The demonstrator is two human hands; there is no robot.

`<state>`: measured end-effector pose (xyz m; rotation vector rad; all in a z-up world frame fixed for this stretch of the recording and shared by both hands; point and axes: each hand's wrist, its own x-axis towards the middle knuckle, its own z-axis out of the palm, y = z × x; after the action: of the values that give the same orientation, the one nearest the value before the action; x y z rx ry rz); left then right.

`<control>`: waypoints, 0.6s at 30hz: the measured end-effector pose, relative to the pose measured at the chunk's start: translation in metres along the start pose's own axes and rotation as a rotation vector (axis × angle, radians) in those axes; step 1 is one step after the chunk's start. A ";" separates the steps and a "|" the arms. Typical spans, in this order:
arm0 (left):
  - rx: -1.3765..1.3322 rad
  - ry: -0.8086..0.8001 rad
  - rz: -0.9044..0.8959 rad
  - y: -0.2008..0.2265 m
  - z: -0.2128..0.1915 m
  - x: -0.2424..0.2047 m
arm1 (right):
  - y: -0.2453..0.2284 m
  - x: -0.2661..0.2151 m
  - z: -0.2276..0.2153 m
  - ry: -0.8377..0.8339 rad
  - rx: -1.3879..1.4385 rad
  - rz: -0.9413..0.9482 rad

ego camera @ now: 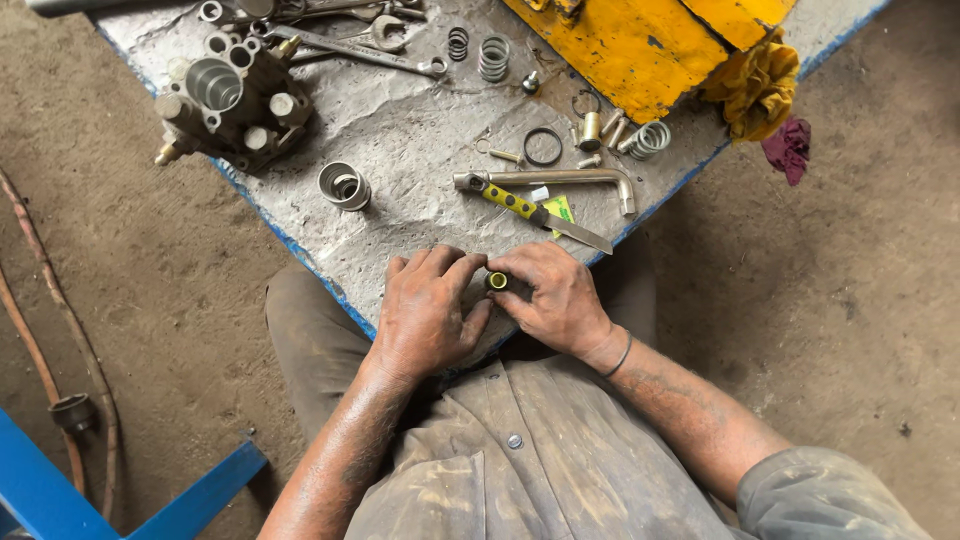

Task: The person assembles small mechanical components, including springs, washers, and cylindrical metal parts, on a workbench. They handle each piece individually, fitting them together by hand and occasionally using a small tube of lubricant.

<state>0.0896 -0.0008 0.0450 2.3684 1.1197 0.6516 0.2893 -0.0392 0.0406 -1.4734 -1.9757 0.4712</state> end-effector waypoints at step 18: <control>0.058 0.355 0.159 -0.066 -0.008 0.148 | -0.010 0.063 -0.042 0.215 0.219 0.279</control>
<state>0.1290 0.1563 0.0479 2.4717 1.1076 1.1456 0.2985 0.0136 0.0953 -1.5917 -1.5097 0.6011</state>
